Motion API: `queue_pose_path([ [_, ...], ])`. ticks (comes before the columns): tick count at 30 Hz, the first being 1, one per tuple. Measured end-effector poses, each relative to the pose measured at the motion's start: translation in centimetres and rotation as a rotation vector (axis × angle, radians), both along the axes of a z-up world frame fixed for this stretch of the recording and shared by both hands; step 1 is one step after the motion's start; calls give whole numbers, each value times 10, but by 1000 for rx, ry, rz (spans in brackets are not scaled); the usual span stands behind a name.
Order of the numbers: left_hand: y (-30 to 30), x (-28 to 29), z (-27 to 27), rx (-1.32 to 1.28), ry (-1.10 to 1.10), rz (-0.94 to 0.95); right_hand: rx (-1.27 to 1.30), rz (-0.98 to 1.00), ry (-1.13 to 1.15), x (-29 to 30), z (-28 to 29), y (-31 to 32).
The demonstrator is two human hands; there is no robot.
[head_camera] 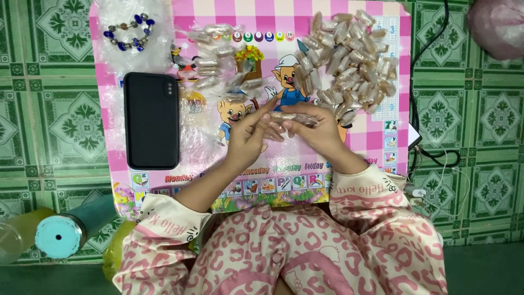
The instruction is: Packing small plastic packets into a larger clear bag on a table
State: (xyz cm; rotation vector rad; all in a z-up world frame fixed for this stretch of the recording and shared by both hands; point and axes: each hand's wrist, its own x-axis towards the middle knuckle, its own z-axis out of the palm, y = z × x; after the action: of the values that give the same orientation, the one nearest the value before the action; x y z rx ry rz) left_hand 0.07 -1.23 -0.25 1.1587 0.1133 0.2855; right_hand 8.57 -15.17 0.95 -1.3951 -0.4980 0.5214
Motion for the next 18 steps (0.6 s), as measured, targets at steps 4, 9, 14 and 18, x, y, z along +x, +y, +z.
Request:
queue_pose_path([
  [4,8,1,8,-66,-4,-77,-3,4,14,2,6,-1],
  [9,8,0,-1,81,83,-69,34,58,-36,4,-7,-5],
  [14,13,0,1,-3,94,-133,130,116,83,5,-9,-6],
  [18,15,-1,5,41,119,-144,213,185,180,7,-14,-6],
])
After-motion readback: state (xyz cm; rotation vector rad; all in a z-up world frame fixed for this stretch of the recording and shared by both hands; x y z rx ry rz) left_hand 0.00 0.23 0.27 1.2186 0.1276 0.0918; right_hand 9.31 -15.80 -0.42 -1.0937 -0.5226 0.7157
